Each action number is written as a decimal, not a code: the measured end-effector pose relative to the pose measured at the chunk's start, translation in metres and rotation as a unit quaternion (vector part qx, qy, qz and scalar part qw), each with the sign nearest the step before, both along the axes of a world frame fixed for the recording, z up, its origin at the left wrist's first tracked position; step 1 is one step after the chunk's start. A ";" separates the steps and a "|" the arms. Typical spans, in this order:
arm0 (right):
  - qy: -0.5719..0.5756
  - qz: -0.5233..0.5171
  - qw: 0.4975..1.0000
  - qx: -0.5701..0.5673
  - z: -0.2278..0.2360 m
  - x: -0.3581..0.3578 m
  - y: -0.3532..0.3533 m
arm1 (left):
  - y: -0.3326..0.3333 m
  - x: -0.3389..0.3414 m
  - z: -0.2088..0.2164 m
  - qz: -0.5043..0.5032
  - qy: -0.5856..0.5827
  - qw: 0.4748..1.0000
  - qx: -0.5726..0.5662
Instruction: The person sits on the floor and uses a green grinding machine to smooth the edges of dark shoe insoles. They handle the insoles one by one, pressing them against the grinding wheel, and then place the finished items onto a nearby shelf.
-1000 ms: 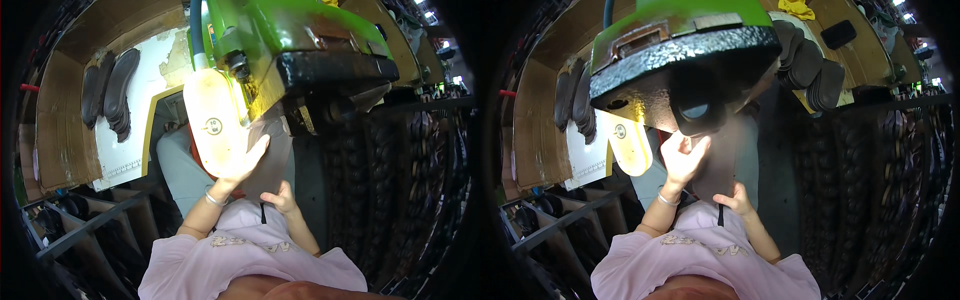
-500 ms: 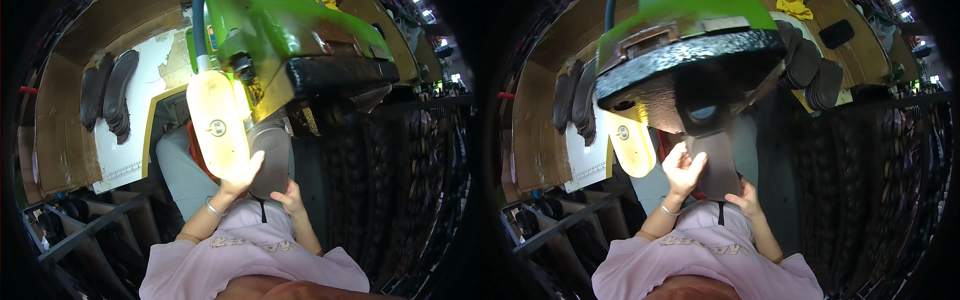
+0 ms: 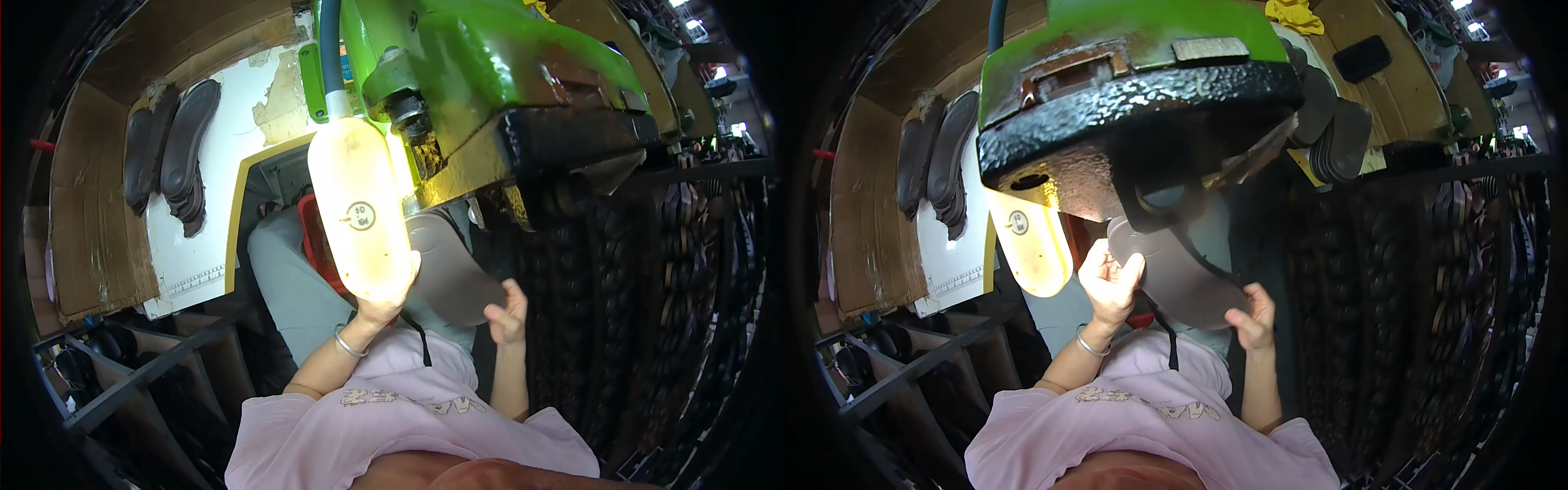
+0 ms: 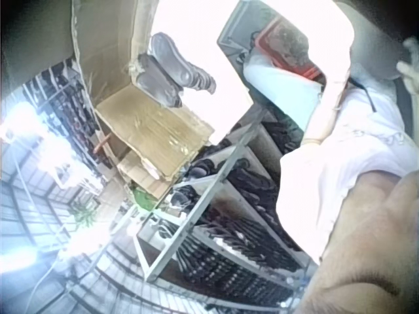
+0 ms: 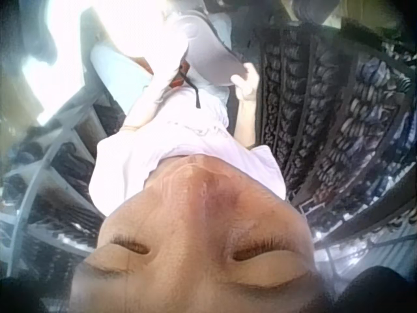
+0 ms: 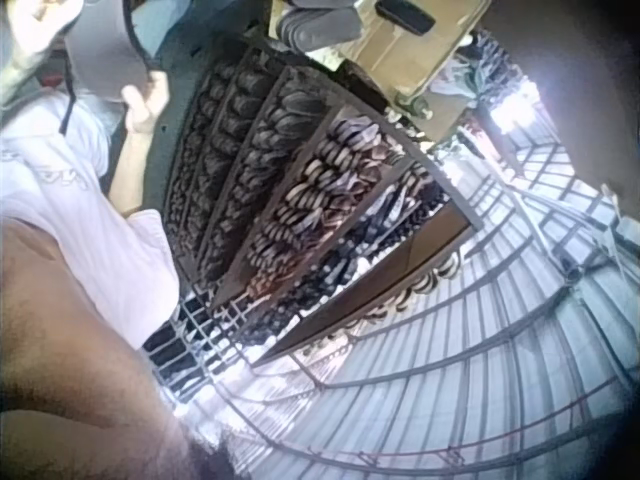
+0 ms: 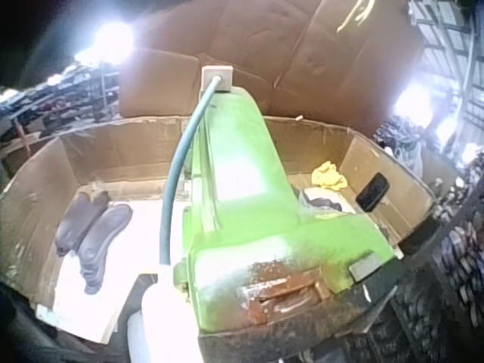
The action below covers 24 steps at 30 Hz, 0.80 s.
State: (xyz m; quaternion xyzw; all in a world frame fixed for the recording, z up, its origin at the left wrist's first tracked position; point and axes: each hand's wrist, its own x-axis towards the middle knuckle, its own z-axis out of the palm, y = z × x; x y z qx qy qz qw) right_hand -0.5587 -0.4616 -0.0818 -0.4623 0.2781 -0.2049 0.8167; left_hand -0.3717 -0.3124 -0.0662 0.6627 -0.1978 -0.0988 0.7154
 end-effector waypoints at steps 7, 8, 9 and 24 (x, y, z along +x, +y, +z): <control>-0.046 -0.065 0.990 -0.113 0.039 0.060 -0.071 | 0.001 0.024 0.017 -0.004 -0.180 0.976 0.121; -0.050 -0.047 0.990 -0.119 0.043 0.072 -0.084 | 0.001 0.026 0.021 -0.016 -0.115 0.991 0.061; -0.048 -0.052 0.989 -0.130 0.056 0.091 -0.086 | 0.000 0.029 0.025 -0.022 -0.049 0.999 0.000; -0.126 -0.124 0.976 -0.128 0.069 0.106 -0.115 | -0.027 0.030 0.016 -0.121 0.045 0.991 -0.044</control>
